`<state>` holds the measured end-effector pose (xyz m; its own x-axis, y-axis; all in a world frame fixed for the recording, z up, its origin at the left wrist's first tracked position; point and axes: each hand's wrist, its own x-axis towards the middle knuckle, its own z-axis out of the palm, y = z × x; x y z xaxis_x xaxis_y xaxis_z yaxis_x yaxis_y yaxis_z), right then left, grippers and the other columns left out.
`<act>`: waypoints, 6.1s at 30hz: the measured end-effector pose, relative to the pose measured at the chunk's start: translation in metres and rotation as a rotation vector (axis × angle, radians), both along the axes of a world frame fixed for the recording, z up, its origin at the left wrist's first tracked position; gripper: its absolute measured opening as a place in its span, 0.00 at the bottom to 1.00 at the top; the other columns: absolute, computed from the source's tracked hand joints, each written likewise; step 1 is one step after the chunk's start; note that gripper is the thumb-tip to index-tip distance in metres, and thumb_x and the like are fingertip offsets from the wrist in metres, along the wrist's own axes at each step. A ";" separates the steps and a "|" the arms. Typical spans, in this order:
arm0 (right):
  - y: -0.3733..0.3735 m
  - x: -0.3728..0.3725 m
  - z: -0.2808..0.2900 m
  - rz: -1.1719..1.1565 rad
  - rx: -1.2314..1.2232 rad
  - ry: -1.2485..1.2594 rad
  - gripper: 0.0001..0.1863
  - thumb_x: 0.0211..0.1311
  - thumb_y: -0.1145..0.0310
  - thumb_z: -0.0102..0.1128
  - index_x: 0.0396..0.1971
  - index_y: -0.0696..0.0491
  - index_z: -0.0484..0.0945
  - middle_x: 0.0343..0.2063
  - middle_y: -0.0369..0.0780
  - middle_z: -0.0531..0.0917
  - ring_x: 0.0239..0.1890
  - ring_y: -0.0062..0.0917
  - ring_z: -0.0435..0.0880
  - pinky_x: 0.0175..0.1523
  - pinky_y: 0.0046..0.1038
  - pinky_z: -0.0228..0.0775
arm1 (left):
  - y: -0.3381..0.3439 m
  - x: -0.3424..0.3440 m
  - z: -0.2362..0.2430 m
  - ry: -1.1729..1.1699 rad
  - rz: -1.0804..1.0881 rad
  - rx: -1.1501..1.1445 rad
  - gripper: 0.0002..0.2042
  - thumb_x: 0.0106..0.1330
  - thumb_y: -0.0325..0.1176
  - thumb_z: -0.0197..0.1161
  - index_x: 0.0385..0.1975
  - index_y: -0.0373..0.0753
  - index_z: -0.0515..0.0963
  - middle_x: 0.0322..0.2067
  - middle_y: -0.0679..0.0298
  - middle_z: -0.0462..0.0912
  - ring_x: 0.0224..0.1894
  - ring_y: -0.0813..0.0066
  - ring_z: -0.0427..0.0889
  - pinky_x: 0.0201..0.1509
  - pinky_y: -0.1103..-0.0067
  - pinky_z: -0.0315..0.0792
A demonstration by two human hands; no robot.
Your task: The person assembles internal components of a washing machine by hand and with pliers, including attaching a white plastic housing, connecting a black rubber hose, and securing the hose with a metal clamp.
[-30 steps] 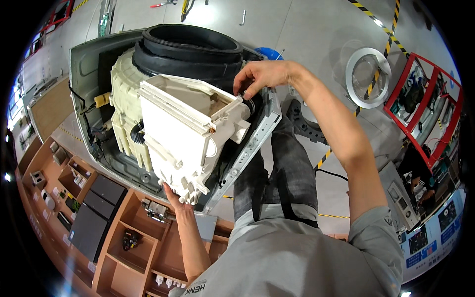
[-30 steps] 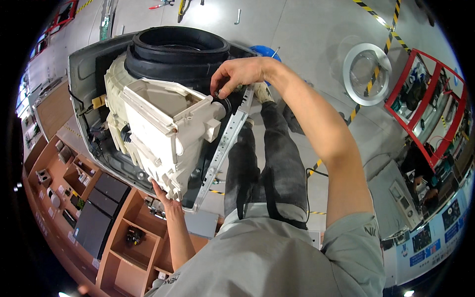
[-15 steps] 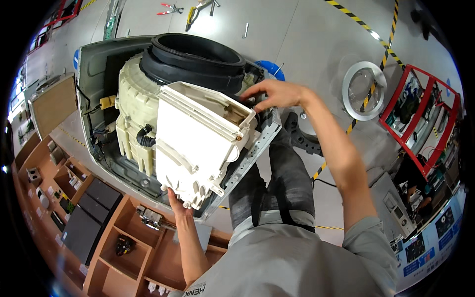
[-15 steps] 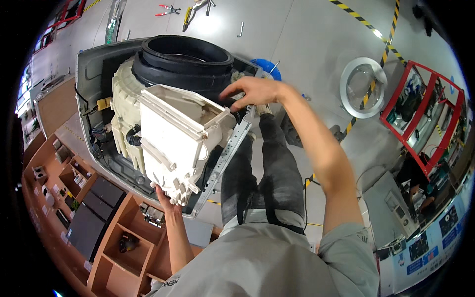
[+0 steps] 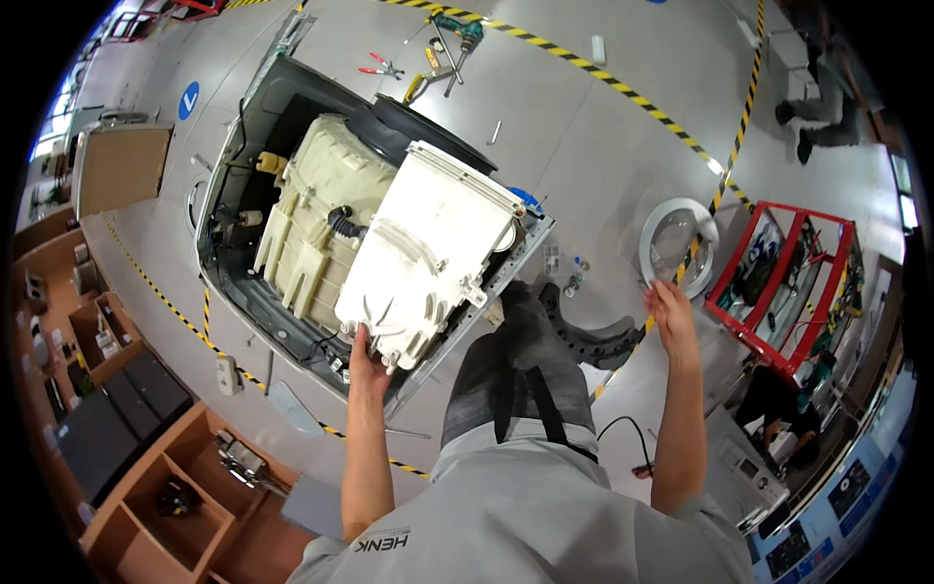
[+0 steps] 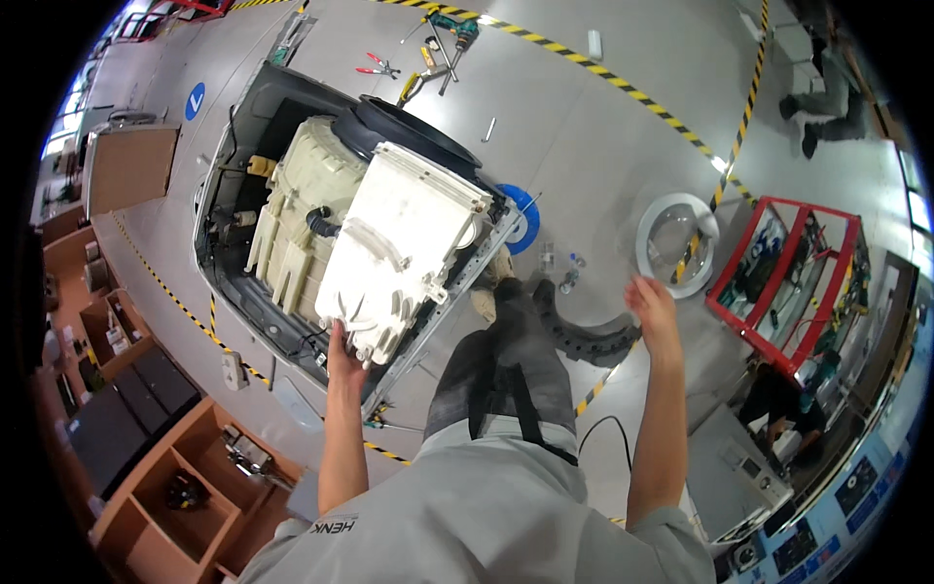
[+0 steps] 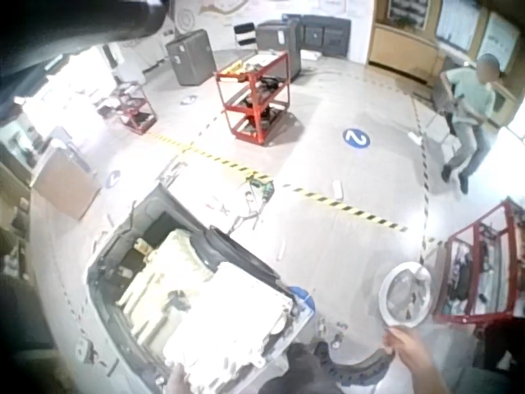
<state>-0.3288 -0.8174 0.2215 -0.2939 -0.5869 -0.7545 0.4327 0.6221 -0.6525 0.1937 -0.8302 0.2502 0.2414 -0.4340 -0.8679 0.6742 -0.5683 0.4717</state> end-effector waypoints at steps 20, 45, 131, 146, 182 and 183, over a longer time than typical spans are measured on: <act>-0.073 -0.163 0.021 -0.046 0.177 -0.140 0.08 0.63 0.63 0.58 0.35 0.52 0.78 0.29 0.34 0.82 0.33 0.22 0.80 0.41 0.24 0.73 | 0.015 -0.017 -0.012 0.079 0.352 -0.034 0.23 0.63 0.48 0.59 0.50 0.38 0.72 0.49 0.58 0.77 0.53 0.61 0.75 0.59 0.61 0.68; -0.764 -0.011 -0.078 1.758 0.037 0.406 0.14 0.64 0.63 0.56 0.38 0.60 0.77 0.29 0.37 0.79 0.33 0.20 0.78 0.40 0.23 0.71 | -0.036 -0.077 -0.046 -0.595 0.630 0.529 0.30 0.68 0.52 0.52 0.60 0.33 0.66 0.57 0.60 0.72 0.58 0.70 0.69 0.62 0.78 0.59; -0.461 0.638 0.041 2.385 -3.188 -0.578 0.36 0.49 0.82 0.49 0.63 0.57 0.57 0.57 0.46 0.65 0.51 0.37 0.71 0.61 0.33 0.61 | -0.260 -0.094 0.012 -1.104 0.376 0.757 0.11 0.57 0.33 0.63 0.39 0.37 0.77 0.37 0.61 0.82 0.38 0.64 0.78 0.52 0.74 0.60; -0.450 0.650 0.037 2.197 -3.312 -0.859 0.30 0.46 0.81 0.50 0.56 0.59 0.65 0.50 0.45 0.70 0.55 0.36 0.68 0.61 0.35 0.58 | -0.262 -0.093 0.010 -1.097 0.407 0.710 0.09 0.58 0.33 0.63 0.35 0.37 0.78 0.31 0.60 0.81 0.31 0.64 0.73 0.50 0.75 0.58; -0.461 0.616 0.087 2.095 -3.726 -0.384 0.14 0.58 0.65 0.50 0.38 0.59 0.72 0.32 0.44 0.77 0.33 0.31 0.80 0.36 0.29 0.72 | -0.251 -0.088 0.001 -1.107 0.227 0.639 0.12 0.56 0.26 0.65 0.40 0.35 0.75 0.35 0.56 0.79 0.36 0.61 0.78 0.41 0.74 0.72; -0.460 0.617 0.087 2.113 -3.721 -0.391 0.14 0.58 0.65 0.51 0.37 0.59 0.73 0.32 0.45 0.77 0.32 0.31 0.81 0.35 0.29 0.73 | -0.251 -0.087 0.002 -1.107 0.231 0.628 0.12 0.56 0.26 0.65 0.40 0.35 0.75 0.34 0.56 0.78 0.36 0.61 0.78 0.41 0.75 0.72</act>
